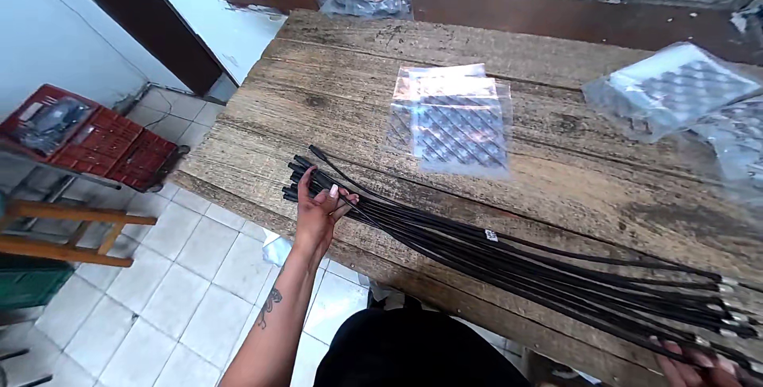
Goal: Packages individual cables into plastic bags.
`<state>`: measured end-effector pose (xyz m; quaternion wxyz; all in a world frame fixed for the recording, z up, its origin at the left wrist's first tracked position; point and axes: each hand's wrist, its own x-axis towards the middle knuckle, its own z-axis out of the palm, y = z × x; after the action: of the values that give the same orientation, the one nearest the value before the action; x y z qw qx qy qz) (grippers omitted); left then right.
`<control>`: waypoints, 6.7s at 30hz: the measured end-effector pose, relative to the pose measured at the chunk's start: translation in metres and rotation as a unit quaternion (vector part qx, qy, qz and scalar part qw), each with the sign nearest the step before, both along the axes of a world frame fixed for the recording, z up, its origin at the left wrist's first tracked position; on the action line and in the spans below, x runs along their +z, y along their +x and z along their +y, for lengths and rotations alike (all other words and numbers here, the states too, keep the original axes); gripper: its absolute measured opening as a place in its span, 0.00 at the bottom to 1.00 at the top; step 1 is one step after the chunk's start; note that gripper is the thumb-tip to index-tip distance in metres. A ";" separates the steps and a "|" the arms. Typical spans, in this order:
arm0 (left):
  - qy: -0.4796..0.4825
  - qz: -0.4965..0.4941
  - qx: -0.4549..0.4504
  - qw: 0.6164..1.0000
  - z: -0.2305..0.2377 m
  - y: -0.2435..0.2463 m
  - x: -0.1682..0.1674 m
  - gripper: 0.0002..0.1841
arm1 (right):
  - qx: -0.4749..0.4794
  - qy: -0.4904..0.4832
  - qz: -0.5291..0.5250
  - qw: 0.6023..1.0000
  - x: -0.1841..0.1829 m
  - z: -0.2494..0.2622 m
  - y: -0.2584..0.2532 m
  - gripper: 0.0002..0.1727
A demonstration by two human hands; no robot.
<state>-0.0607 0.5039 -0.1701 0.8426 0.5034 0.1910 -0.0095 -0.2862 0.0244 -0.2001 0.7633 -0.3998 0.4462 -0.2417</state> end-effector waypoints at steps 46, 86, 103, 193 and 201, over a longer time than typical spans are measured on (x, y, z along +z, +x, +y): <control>0.561 -0.284 -0.394 0.671 -0.158 0.159 -0.072 0.12 | 0.348 -0.635 0.228 0.650 0.009 0.071 0.058 0.60; 0.412 -0.009 -0.612 0.675 -0.124 -0.081 -0.048 0.19 | 0.428 -0.614 0.169 0.641 -0.022 0.168 0.068 0.39; 0.087 0.098 -0.566 0.814 -0.089 -0.073 -0.058 0.23 | 0.267 -0.779 -0.021 0.568 -0.006 0.162 0.038 0.21; 0.662 -0.360 -0.431 0.496 -0.099 -0.054 -0.085 0.11 | 0.016 -0.025 0.069 0.997 -0.001 0.019 0.007 0.15; 0.442 -0.026 -0.334 0.832 -0.076 -0.103 -0.062 0.18 | 0.053 -0.066 0.114 0.990 0.023 0.029 0.010 0.12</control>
<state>-0.1634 0.4282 -0.2323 0.4808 0.8552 -0.0273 -0.1917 -0.2764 0.0529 -0.1770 0.6910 -0.4975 0.4917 -0.1825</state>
